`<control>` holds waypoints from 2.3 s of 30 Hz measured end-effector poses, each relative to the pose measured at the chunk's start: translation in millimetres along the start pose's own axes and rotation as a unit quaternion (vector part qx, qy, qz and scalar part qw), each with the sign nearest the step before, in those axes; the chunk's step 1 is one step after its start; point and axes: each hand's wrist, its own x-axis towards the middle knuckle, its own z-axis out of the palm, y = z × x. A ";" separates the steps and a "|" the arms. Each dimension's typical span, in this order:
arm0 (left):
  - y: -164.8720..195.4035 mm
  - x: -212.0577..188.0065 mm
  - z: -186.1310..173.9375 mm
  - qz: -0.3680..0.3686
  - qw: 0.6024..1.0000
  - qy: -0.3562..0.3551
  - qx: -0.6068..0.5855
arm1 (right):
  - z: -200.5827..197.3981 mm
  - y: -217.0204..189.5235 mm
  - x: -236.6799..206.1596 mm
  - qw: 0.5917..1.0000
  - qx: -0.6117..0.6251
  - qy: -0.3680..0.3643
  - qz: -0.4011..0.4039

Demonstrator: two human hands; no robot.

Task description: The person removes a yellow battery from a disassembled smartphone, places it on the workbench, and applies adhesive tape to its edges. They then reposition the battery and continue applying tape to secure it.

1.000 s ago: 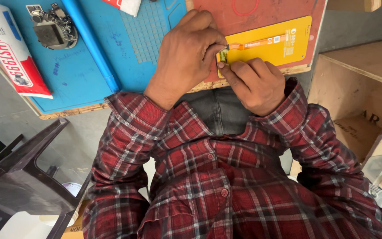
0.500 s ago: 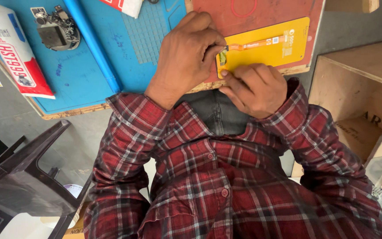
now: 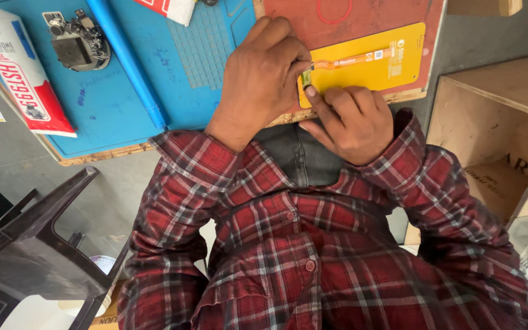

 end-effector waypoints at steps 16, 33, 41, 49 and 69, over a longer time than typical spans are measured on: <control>4.5 -3.1 3.1 -0.002 1.000 0.010 0.018 | -4.5 4.2 -4.4 0.999 0.034 -0.013 -0.009; 26.1 -1.2 1.8 -0.100 0.994 0.000 0.045 | 3.9 12.2 -13.8 0.999 0.043 0.016 -0.010; 18.2 1.7 15.6 -0.120 0.991 0.037 0.054 | 0.4 11.2 -13.1 0.998 0.059 0.017 0.004; 19.4 -1.0 2.6 -0.116 0.993 0.000 0.010 | -0.8 2.1 -4.6 0.998 0.028 -0.004 0.059; 71.9 -2.0 18.9 -0.004 0.979 -0.093 0.180 | -39.4 110.9 -57.3 0.965 0.199 0.083 0.150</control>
